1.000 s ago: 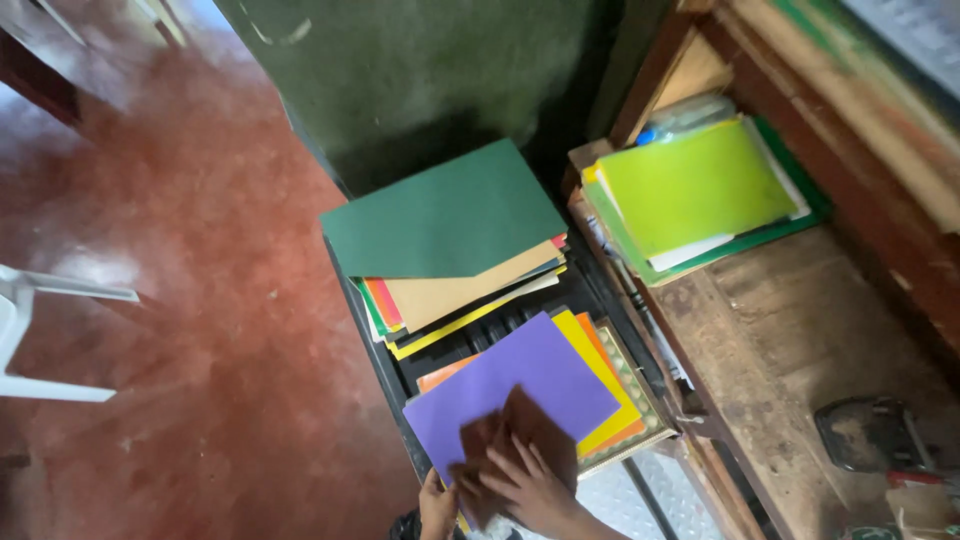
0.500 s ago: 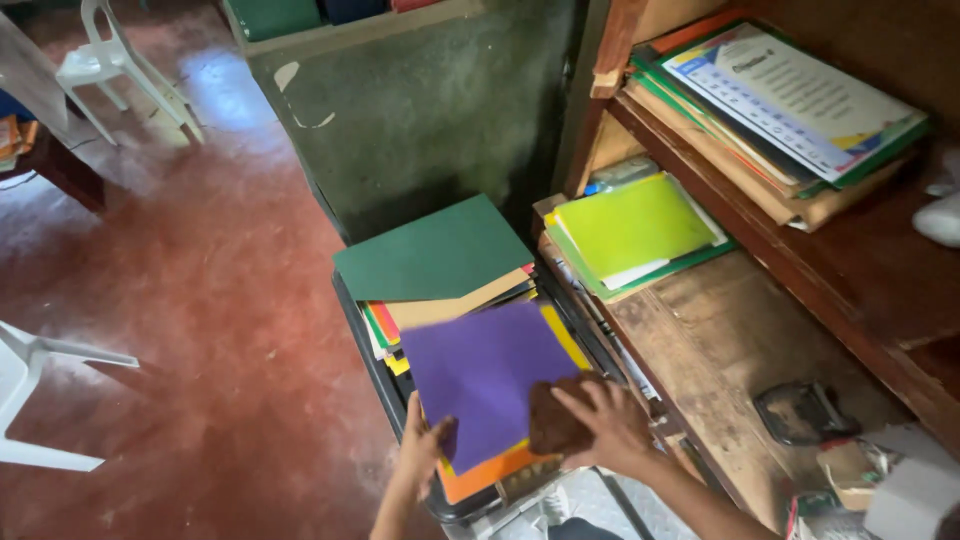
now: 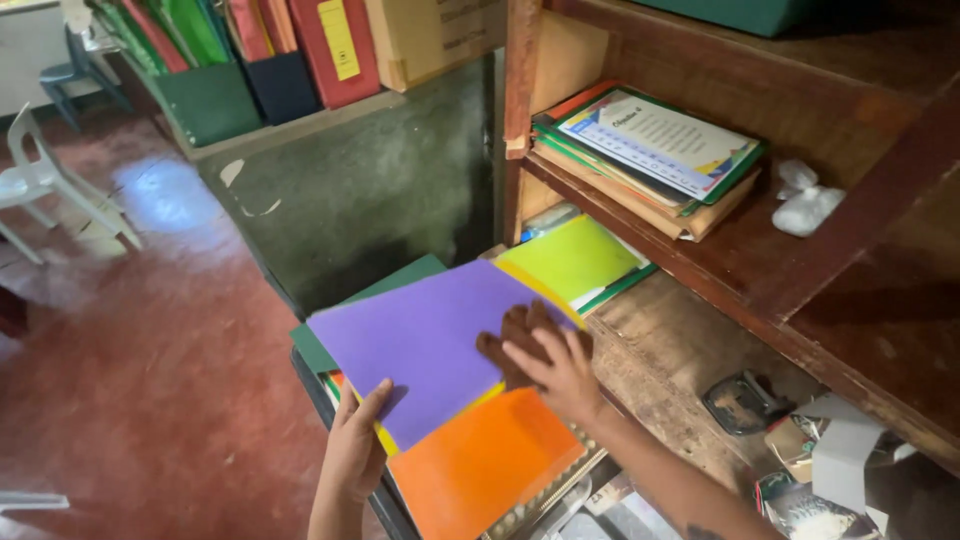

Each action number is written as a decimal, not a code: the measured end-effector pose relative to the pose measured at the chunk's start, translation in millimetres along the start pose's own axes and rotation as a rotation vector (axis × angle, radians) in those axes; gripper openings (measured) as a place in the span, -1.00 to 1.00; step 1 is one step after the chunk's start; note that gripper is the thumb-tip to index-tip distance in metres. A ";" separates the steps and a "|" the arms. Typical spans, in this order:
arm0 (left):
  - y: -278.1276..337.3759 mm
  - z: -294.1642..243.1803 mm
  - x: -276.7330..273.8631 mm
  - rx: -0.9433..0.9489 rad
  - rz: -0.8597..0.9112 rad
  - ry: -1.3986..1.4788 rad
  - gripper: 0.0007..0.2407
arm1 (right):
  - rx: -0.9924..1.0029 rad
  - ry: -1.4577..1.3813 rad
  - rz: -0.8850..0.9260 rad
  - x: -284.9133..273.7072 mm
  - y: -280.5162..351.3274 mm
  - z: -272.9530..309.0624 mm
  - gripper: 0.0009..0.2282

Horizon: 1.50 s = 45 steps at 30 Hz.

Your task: Wiping down colorful file folders with a cloth and organizing them onto a wooden shelf.

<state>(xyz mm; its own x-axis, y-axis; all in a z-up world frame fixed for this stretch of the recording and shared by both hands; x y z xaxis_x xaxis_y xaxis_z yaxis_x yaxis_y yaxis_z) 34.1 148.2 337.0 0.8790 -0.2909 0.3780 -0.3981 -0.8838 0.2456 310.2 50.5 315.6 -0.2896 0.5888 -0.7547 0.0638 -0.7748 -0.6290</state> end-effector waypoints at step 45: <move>-173.7 -15.9 88.6 0.023 0.132 -0.165 -0.52 | -0.322 0.371 -0.094 -124.9 -78.9 -59.0 -0.44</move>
<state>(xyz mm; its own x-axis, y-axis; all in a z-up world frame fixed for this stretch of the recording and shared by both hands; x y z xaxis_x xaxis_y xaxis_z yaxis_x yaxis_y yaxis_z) 177.0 281.8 342.1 0.8516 -0.4588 0.2536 -0.5080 -0.8418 0.1828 397.7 51.8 448.5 0.0473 0.7400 -0.6709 0.3623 -0.6387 -0.6789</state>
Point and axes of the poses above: each hand's wrist, its own y-axis away from the middle knuckle, its own x-axis out of the palm, z = x × y, the point moved 8 cm from there along -y, towards the middle knuckle, and after that the axes turned 12 degrees about -y, right-handed, at the moved point
